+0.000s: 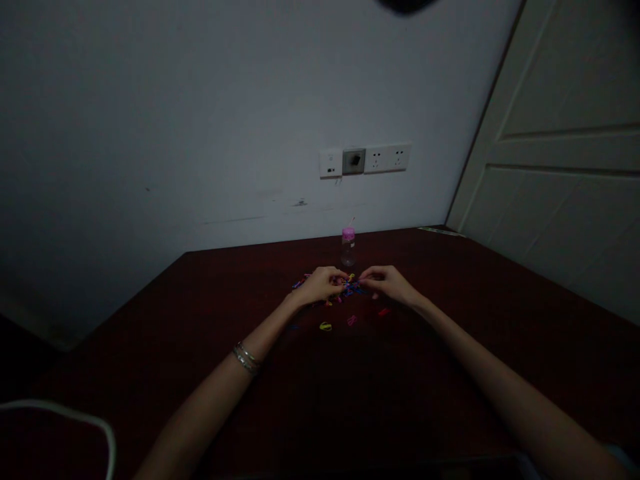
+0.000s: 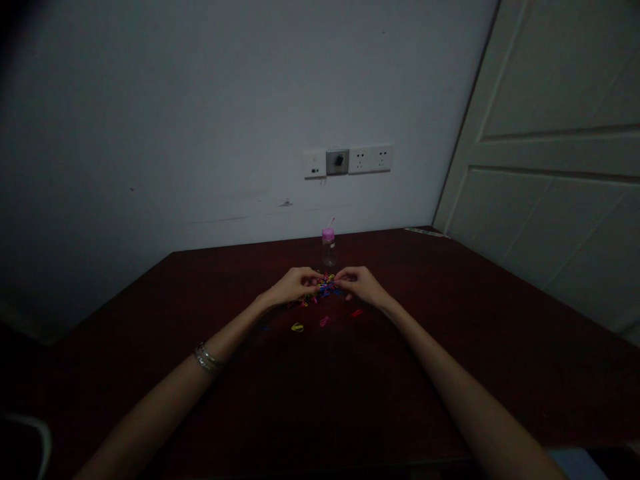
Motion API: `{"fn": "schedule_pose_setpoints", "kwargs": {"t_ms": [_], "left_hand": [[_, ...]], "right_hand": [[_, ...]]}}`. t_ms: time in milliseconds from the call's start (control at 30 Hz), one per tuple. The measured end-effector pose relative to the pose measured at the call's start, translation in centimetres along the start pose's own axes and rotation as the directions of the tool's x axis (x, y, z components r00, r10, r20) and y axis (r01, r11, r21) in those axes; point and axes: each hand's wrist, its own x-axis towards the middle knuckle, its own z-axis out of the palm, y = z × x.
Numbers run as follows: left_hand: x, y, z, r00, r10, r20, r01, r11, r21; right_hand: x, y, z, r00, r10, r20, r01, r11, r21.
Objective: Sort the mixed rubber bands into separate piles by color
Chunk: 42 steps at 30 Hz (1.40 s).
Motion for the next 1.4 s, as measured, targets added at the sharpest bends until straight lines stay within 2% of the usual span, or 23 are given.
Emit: {"fn": "schedule_pose_setpoints", "kwargs": {"t_ms": [233,500,800,1000,1067,1233,1400], "left_hand": [[1.1,-0.5,1.0,0.997,-0.02,0.071,0.023,0.998,-0.053],[1.2,-1.0,1.2,0.999,0.011,0.034,-0.009,0.998,-0.069],[0.7,-0.4,0.6,1.0,0.018,-0.018,-0.015,0.988,0.151],[0.5,-0.1,0.7,0.997,-0.048,-0.061,0.063,0.959,0.278],[0.6,0.2,1.0,0.997,-0.047,-0.064,0.064,0.955,0.29],[1.5,0.4,2.1,0.999,-0.01,-0.037,0.022,0.947,0.32],[2.1,0.0,3.0,0.999,-0.003,-0.048,0.019,0.944,0.329]], "right_hand": [[0.3,0.3,0.3,1.0,-0.02,0.013,0.018,0.997,0.08],[0.2,0.4,0.3,1.0,-0.012,0.018,0.01,0.996,0.089],[0.1,-0.2,0.2,1.0,-0.006,0.017,0.005,0.998,0.069],[-0.1,-1.1,-0.9,0.999,0.03,-0.017,-0.03,0.999,0.026],[-0.3,-1.4,-2.0,0.999,0.03,0.016,-0.03,1.0,0.001],[-0.9,-1.2,-5.1,0.974,0.068,0.215,-0.045,0.993,-0.107],[-1.0,0.2,-6.2,0.921,0.152,0.36,-0.078,0.974,-0.211]]}}
